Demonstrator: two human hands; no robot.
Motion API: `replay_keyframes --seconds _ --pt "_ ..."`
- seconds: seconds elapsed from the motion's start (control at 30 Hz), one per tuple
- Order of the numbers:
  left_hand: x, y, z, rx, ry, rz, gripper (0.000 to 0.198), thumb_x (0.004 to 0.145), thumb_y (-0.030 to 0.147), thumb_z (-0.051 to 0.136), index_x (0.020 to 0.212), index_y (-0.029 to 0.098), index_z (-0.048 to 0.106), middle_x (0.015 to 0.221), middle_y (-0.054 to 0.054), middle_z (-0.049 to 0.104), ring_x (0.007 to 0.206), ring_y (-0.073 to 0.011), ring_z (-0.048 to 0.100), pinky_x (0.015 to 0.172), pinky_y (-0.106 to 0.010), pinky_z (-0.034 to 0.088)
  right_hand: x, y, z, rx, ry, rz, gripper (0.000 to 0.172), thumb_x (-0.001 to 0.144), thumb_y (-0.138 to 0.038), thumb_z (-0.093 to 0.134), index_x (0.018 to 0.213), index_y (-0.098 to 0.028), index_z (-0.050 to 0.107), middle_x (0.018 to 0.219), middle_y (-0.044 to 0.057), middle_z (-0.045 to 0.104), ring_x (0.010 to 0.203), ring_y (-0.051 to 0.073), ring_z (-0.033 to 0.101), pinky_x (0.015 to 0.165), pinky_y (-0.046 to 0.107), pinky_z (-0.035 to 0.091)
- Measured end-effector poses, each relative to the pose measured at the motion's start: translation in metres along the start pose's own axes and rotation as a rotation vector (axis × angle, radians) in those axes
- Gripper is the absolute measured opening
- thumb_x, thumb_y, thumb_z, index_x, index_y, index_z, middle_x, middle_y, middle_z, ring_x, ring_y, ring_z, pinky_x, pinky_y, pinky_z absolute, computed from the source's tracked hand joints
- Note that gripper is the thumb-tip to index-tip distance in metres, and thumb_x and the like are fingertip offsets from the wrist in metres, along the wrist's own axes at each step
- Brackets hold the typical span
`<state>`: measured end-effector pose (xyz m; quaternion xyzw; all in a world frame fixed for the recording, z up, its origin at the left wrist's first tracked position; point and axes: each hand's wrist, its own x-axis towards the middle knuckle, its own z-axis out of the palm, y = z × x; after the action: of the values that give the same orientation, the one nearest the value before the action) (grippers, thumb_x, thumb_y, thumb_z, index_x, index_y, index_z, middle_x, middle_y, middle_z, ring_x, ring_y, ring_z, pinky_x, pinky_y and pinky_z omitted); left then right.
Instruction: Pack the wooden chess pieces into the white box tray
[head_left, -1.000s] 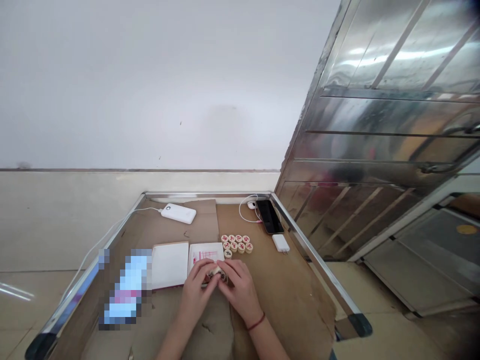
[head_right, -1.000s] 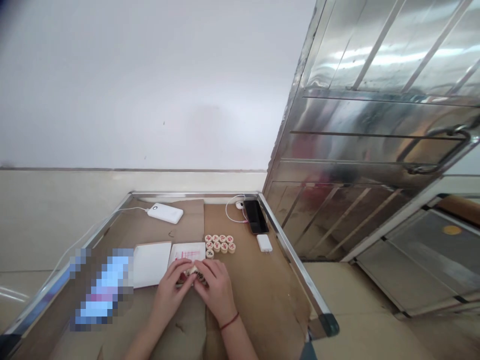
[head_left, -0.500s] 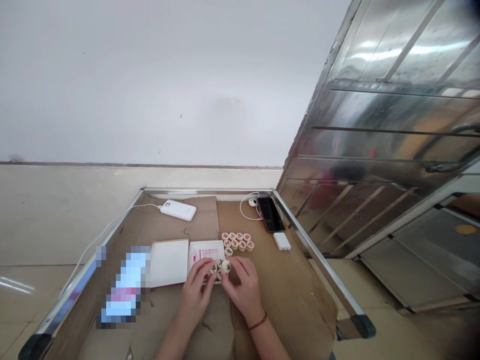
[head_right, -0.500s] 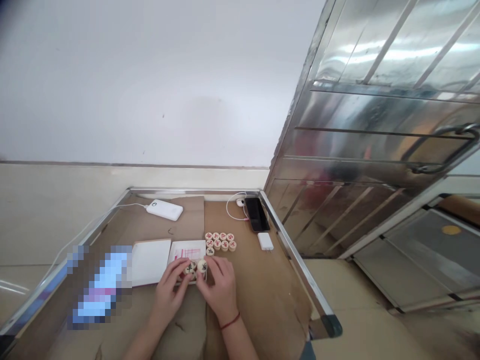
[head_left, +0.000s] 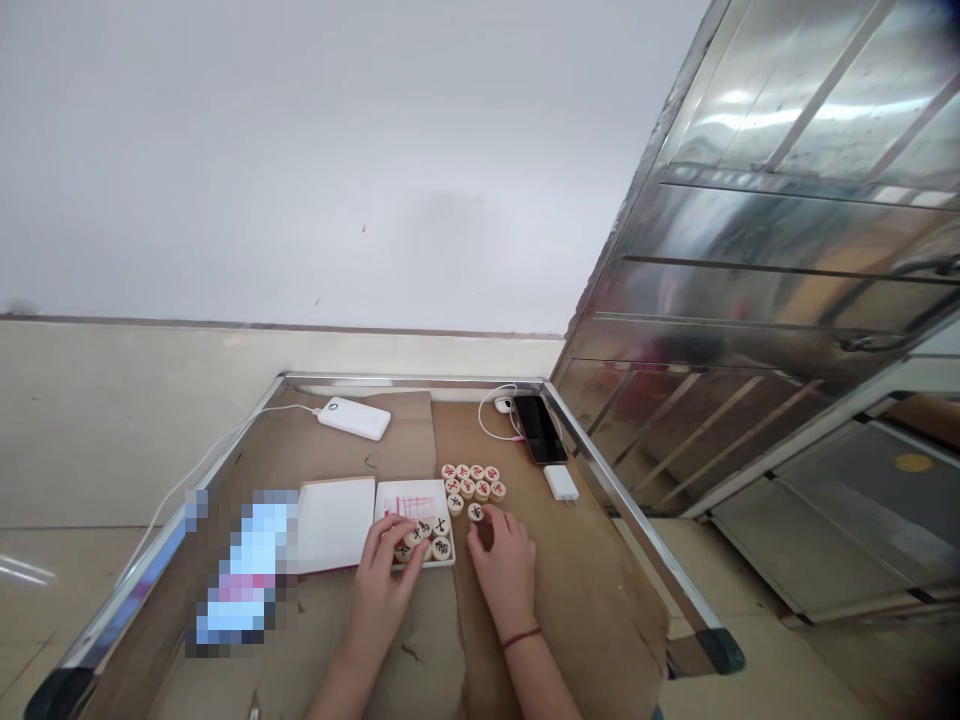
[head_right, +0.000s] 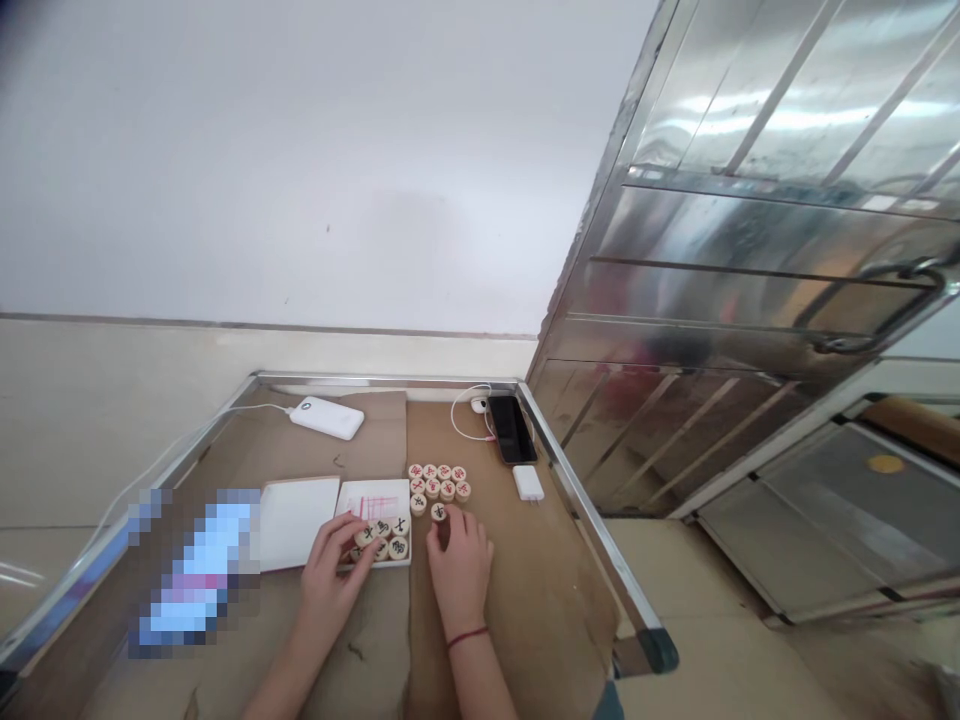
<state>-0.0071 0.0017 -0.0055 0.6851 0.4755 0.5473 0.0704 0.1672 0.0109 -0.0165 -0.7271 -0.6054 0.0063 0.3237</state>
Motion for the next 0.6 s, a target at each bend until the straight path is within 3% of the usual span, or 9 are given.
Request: replay_keyframes --seconds 0.23,0.43,0.6 --pt "0.003 0.002 0.0 0.0 -0.01 0.024 0.015 0.088 0.028 0.057 0.1 0.02 0.06 0.102 -0.008 0.064 0.097 -0.0187 0.065 0.081 -0.03 0.057 0.002 -0.005 -0.007 0.223 0.109 -0.166 0.017 0.088 -0.023 0.046 0.094 -0.019 0.062 0.091 0.008 0.067 0.083 0.022 0.058 0.072 0.034 0.042" --pt "0.001 0.002 0.0 -0.002 -0.134 0.211 0.026 0.089 0.018 0.051 0.115 0.023 0.056 0.107 -0.007 0.069 0.1 -0.0179 0.065 0.088 -0.033 0.055 -0.003 -0.025 -0.017 0.465 -0.018 -0.573 0.022 0.084 -0.029 0.056 0.103 -0.019 0.058 0.095 0.008 0.065 0.087 0.021 0.058 0.076 0.035 0.048" --pt "-0.001 0.001 0.001 0.072 -0.191 0.287 0.034 0.089 0.012 0.048 0.12 0.024 0.053 0.111 -0.008 0.069 0.103 -0.0183 0.065 0.091 -0.037 0.053 -0.007 -0.031 -0.016 0.524 0.041 -0.552 0.011 0.084 -0.022 0.056 0.094 -0.02 0.058 0.084 0.006 0.065 0.077 0.018 0.059 0.069 0.032 0.049"
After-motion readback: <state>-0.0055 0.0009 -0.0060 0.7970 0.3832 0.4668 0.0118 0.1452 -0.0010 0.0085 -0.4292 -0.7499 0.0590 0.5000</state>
